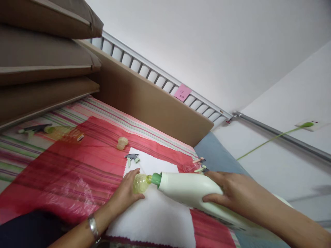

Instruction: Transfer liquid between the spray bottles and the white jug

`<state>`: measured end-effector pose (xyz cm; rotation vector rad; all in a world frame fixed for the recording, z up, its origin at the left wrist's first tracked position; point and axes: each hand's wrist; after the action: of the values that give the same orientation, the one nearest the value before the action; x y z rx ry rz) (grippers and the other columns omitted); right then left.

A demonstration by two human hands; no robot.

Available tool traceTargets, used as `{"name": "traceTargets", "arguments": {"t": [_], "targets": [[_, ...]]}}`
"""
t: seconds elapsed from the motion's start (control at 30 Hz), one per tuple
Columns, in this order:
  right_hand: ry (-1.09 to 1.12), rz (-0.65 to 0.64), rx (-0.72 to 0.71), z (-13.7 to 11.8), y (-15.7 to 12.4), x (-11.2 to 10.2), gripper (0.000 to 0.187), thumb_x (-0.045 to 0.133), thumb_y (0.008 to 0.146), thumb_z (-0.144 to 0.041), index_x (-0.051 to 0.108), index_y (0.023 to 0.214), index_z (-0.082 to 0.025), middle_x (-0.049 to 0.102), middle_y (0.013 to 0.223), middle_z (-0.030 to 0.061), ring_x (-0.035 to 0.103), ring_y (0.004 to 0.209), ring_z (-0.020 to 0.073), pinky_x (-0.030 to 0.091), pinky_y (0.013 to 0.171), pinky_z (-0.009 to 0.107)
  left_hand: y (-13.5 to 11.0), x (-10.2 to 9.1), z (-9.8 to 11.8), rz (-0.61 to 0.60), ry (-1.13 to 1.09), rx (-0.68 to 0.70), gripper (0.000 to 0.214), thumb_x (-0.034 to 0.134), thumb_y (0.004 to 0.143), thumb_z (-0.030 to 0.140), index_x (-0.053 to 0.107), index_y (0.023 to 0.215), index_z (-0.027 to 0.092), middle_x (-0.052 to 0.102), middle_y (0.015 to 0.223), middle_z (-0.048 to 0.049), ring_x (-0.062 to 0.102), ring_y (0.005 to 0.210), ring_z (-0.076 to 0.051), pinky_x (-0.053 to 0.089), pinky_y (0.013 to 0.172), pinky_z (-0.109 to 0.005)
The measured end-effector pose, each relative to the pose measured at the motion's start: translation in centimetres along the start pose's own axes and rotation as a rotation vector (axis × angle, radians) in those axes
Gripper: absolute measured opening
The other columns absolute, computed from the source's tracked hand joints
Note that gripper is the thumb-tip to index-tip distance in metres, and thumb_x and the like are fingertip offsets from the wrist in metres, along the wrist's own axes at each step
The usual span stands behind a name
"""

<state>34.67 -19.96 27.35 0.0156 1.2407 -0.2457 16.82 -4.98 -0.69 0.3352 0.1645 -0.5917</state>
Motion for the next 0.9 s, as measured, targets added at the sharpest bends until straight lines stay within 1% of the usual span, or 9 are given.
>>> {"name": "traceTargets", "arguments": {"t": [0.07, 0.13, 0.3, 0.4, 0.53, 0.63, 0.7, 0.8, 0.9], "targets": [[0.035, -0.093, 0.016, 0.0, 0.0, 0.0, 0.024, 0.062, 0.077, -0.052, 0.063, 0.087, -0.030, 0.070, 0.078, -0.0021, 0.066, 0.068, 0.0222, 0.045, 0.057, 0.028, 0.0, -0.1, 0.1, -0.002, 0.000, -0.010, 0.077, 0.078, 0.054, 0.018, 0.046, 0.123, 0.017, 0.055, 0.125, -0.0151, 0.048, 0.121, -0.032, 0.036, 0.105, -0.050], [0.055, -0.124, 0.039, 0.0, 0.0, 0.0, 0.025, 0.061, 0.077, -0.052, 0.062, 0.088, -0.030, 0.070, 0.080, -0.0009, 0.066, 0.071, 0.0243, 0.045, 0.059, 0.030, 0.0, -0.1, 0.1, 0.003, -0.003, -0.010, 0.076, 0.078, 0.054, 0.018, 0.047, 0.123, 0.017, 0.056, 0.124, -0.0152, 0.048, 0.121, -0.032, 0.036, 0.104, -0.050], [0.100, -0.093, 0.069, 0.1, -0.4, 1.1, 0.029, 0.061, 0.076, -0.053, 0.062, 0.094, -0.030, 0.071, 0.081, 0.0006, 0.066, 0.071, 0.0253, 0.045, 0.059, 0.030, 0.0, 0.1, -0.7, 0.028, -0.014, 0.031, 0.074, 0.078, 0.054, 0.018, 0.048, 0.122, 0.020, 0.055, 0.124, -0.0126, 0.049, 0.120, -0.030, 0.036, 0.104, -0.049], [0.156, -0.046, 0.102, 0.2, -0.8, 2.8, 0.032, 0.059, 0.077, -0.054, 0.062, 0.098, -0.030, 0.072, 0.082, 0.0009, 0.066, 0.072, 0.0249, 0.046, 0.061, 0.030, 0.0, 0.3, -1.3, 0.042, -0.033, 0.067, 0.069, 0.078, 0.055, 0.019, 0.051, 0.118, 0.022, 0.057, 0.121, -0.0103, 0.050, 0.118, -0.028, 0.037, 0.103, -0.047], [0.338, -0.040, 0.177, 0.1, -1.4, 5.1, 0.029, 0.060, 0.076, -0.053, 0.065, 0.091, -0.030, 0.072, 0.082, -0.0012, 0.067, 0.074, 0.0235, 0.048, 0.064, 0.029, 0.3, 0.0, -1.5, 0.064, -0.068, 0.066, 0.068, 0.080, 0.051, 0.019, 0.055, 0.113, 0.023, 0.060, 0.116, -0.0085, 0.054, 0.113, -0.029, 0.040, 0.100, -0.046], [0.517, 0.005, 0.258, 0.7, -1.7, 6.1, 0.030, 0.062, 0.072, -0.054, 0.068, 0.085, -0.028, 0.073, 0.084, -0.0009, 0.067, 0.074, 0.0229, 0.049, 0.064, 0.027, 1.0, -1.2, -1.0, 0.089, -0.109, -0.002, 0.065, 0.082, 0.047, 0.020, 0.059, 0.108, 0.020, 0.064, 0.110, -0.0083, 0.057, 0.107, -0.028, 0.043, 0.097, -0.045], [0.602, 0.075, 0.362, 1.4, -1.7, 6.7, 0.034, 0.063, 0.067, -0.056, 0.069, 0.081, -0.025, 0.072, 0.070, 0.0005, 0.064, 0.061, 0.0218, 0.048, 0.056, 0.027, 1.7, -2.5, -0.4, 0.107, -0.165, -0.078, 0.065, 0.082, 0.046, 0.020, 0.060, 0.106, 0.018, 0.065, 0.108, -0.0097, 0.059, 0.105, -0.029, 0.042, 0.096, -0.045], [0.749, 0.212, 0.543, 2.6, -1.2, 8.0, 0.035, 0.063, 0.065, -0.055, 0.067, 0.074, -0.021, 0.058, 0.043, -0.0020, 0.054, 0.043, 0.0174, 0.041, 0.044, 0.025, 2.7, -5.0, 0.8, 0.132, -0.306, -0.169, 0.066, 0.081, 0.047, 0.024, 0.058, 0.108, 0.015, 0.065, 0.111, -0.0122, 0.059, 0.106, -0.029, 0.043, 0.096, -0.044], [1.080, 0.360, 0.661, 2.9, 0.3, 10.1, 0.036, 0.066, 0.065, -0.054, 0.063, 0.075, -0.020, 0.050, 0.039, -0.0051, 0.049, 0.040, 0.0147, 0.038, 0.040, 0.023, 3.3, -7.4, 1.9, 0.172, -0.374, -0.203, 0.065, 0.079, 0.050, 0.026, 0.056, 0.110, 0.014, 0.065, 0.111, -0.0125, 0.060, 0.104, -0.029, 0.045, 0.094, -0.043]]}}
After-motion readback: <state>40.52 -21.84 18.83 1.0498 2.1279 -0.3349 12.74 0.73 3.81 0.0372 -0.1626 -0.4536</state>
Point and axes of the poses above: each hand's wrist, its own y-axis towards the middle knuckle, its own x-axis out of the palm, z = x × y
